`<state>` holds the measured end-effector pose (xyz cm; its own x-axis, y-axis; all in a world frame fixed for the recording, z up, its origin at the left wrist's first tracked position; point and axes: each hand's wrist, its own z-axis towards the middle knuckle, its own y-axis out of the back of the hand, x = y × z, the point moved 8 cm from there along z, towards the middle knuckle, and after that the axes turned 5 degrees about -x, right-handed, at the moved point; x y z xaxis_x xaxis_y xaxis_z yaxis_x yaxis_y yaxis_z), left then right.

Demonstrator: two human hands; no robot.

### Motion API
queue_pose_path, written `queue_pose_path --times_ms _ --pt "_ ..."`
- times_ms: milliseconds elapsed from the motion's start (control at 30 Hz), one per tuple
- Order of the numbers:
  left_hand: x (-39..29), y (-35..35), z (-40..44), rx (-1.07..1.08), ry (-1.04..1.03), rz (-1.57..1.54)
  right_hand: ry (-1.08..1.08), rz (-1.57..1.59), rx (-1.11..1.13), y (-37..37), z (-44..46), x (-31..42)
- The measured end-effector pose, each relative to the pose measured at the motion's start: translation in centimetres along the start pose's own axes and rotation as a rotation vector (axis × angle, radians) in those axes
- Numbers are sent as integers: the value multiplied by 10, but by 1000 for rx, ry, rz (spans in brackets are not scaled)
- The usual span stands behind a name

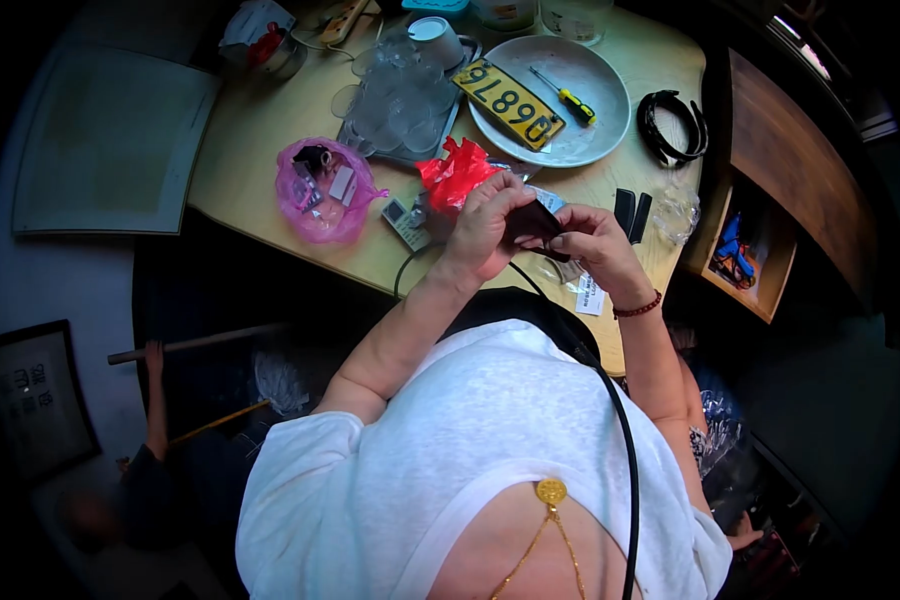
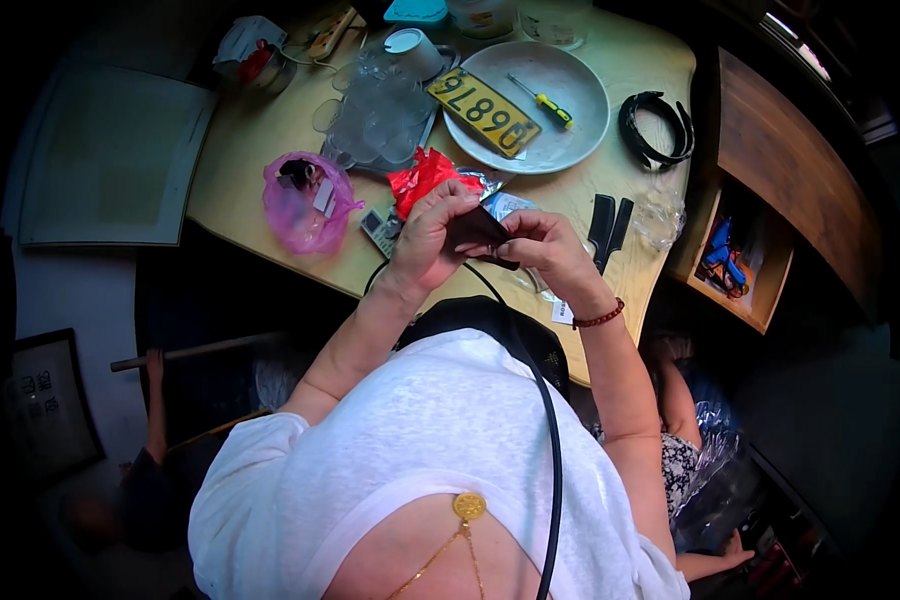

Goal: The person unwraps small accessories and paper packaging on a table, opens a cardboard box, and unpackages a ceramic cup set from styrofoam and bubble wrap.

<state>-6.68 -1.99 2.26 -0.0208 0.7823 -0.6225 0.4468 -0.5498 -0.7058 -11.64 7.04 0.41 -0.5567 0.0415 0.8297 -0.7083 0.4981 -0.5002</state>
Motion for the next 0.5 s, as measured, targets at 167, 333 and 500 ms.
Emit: queue_pose_path --times_ms 167,333,500 --pt "-12 14 -9 -85 -20 50 -14 358 121 -9 9 -12" --pt "-23 20 -18 10 66 78 60 578 311 -30 7 4" --pt "-32 19 -26 -49 58 100 -61 418 -12 8 2 1"
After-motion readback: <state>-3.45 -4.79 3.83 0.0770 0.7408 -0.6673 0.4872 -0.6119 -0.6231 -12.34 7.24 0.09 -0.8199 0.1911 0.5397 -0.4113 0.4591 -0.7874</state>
